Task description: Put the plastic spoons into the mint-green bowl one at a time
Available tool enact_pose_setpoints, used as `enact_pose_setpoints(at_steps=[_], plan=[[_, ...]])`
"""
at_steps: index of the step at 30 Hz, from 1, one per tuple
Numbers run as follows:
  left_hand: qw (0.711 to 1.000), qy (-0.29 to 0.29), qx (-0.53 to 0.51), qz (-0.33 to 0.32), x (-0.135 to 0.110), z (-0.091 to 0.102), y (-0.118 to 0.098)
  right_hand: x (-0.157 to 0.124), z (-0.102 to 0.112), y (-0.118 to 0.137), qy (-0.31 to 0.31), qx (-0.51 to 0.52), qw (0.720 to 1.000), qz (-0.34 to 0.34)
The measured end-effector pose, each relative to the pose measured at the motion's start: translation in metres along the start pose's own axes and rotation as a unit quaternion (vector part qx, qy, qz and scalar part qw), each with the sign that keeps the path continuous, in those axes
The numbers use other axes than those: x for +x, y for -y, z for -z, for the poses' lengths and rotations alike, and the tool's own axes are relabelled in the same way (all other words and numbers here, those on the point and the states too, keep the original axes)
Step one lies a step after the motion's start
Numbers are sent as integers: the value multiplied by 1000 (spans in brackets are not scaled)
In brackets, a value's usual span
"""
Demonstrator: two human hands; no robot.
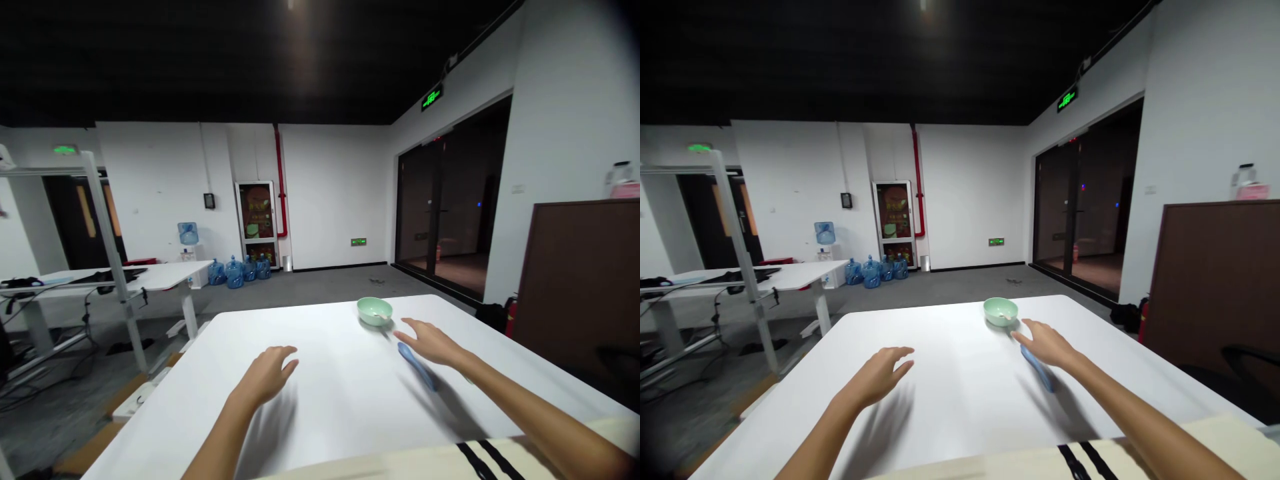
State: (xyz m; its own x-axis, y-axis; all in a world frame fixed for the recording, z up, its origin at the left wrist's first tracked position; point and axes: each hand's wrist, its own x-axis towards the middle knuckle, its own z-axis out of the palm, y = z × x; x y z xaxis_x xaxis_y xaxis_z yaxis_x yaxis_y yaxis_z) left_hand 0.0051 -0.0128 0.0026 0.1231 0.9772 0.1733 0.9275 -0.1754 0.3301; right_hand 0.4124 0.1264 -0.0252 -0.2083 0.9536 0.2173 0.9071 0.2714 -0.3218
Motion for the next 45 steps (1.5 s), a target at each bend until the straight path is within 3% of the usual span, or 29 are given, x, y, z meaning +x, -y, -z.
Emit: enact_pose_setpoints(at_steps=[5, 31, 37, 41, 45], plan=[[1000, 4, 0, 2, -3, -1, -4, -20, -13, -4, -12, -22, 1000, 5], [1000, 10, -16, 1, 3, -8, 6, -23, -8, -2, -11, -6, 1000, 5], [1000, 14, -11, -5, 1, -3, -3, 2, 5, -6, -18, -22, 999, -14], [1000, 12, -8, -13, -1, -1, -7, 38, 18, 6, -21, -58, 998, -15], [1000, 14, -7, -11, -2, 0, -8, 81, 17, 23, -5, -88, 995, -49]])
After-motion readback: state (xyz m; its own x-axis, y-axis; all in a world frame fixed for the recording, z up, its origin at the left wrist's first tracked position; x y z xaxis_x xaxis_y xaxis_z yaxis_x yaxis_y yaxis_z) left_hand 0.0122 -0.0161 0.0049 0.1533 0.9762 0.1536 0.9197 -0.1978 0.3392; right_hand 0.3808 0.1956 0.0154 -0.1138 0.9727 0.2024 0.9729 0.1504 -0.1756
